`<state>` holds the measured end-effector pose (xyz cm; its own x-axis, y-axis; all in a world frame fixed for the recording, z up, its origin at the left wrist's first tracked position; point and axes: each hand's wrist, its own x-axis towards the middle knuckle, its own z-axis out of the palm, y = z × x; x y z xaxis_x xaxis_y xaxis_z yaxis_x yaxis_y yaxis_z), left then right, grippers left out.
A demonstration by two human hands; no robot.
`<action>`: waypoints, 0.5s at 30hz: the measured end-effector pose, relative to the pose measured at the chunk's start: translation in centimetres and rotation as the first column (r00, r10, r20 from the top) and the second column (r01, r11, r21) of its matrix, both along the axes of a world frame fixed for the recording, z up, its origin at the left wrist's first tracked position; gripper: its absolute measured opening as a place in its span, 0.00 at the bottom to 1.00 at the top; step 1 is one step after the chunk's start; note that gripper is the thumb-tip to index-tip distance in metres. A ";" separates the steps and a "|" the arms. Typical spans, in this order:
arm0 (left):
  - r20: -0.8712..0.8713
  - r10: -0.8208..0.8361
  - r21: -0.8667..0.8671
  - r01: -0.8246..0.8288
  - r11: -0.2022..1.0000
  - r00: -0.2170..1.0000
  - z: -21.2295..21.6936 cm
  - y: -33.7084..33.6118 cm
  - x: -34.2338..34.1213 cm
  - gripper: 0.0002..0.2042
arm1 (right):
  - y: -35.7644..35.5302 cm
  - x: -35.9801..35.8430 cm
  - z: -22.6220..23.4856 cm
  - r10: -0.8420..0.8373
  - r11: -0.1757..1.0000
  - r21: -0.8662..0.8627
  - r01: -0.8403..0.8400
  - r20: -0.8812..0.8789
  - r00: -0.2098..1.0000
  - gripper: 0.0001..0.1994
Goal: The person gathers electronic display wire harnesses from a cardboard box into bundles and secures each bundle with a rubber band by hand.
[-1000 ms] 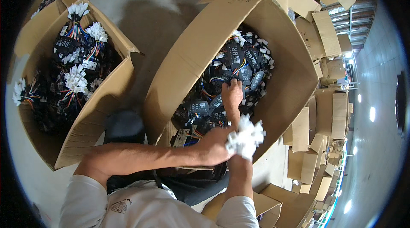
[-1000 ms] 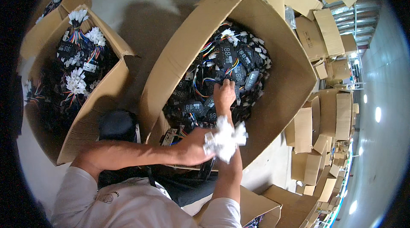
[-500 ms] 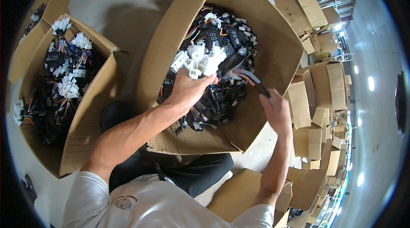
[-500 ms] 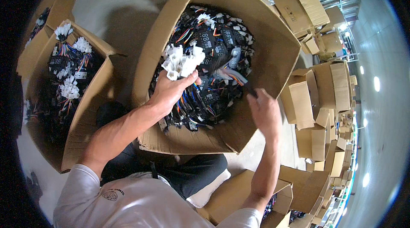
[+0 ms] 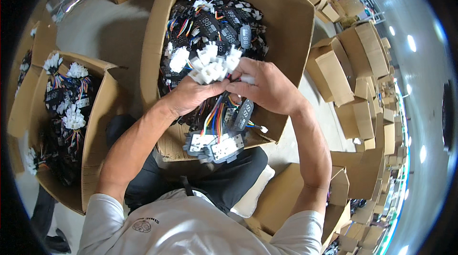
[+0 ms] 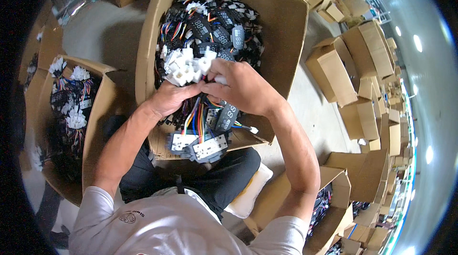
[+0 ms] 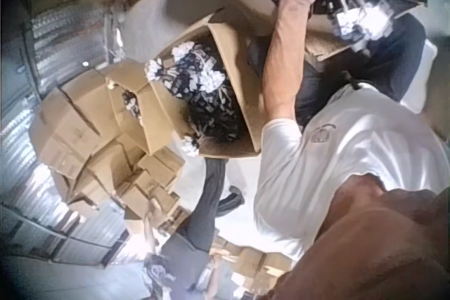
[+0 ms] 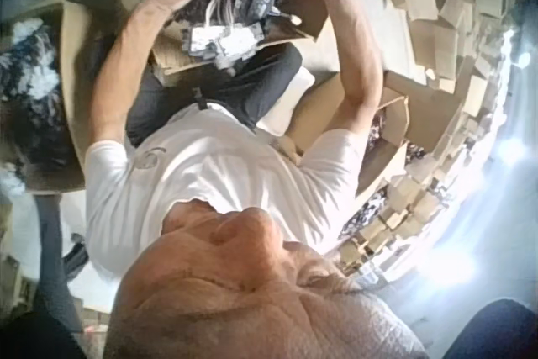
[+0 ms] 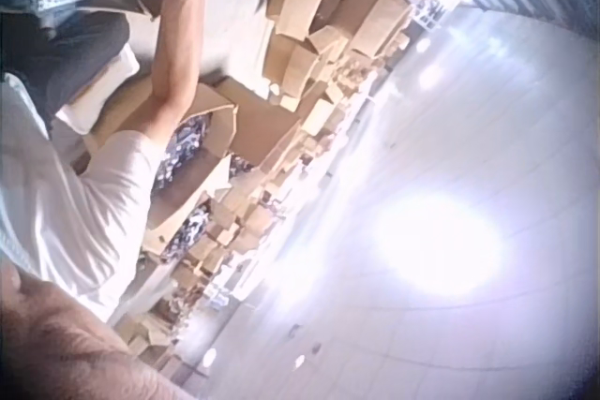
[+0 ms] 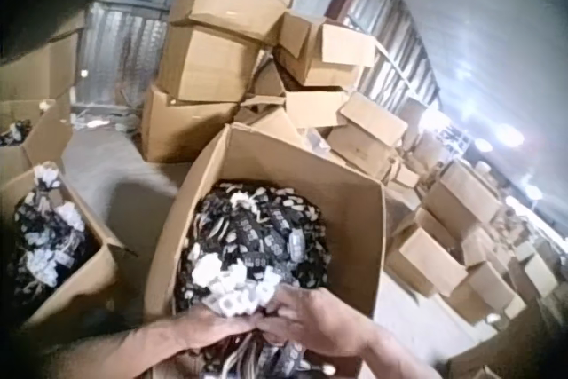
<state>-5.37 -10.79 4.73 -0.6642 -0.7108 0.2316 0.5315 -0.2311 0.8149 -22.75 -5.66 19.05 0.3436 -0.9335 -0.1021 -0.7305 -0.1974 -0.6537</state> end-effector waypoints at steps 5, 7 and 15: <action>-0.187 -0.270 0.036 0.281 0.959 0.944 0.0 -0.8 1.2 0.23 | 0.5 0.8 0.1 -0.035 0.999 0.047 0.027 0.171 0.985 0.11; -0.123 -0.289 0.043 0.296 0.954 0.949 0.2 -0.5 1.3 0.25 | 0.5 0.2 -0.3 -0.024 0.999 -0.037 0.027 0.087 0.996 0.13; 0.005 -0.154 0.080 0.153 0.985 0.988 1.8 -0.1 2.9 0.11 | 4.8 -7.8 -7.3 -0.227 0.974 0.112 0.198 0.424 0.877 0.28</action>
<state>-2.51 -10.90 6.52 -0.7690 -0.6159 0.1709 0.4759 -0.3732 0.7964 -30.51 -0.86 11.78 0.1614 -0.9856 -0.0502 -0.3929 -0.0175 -0.9194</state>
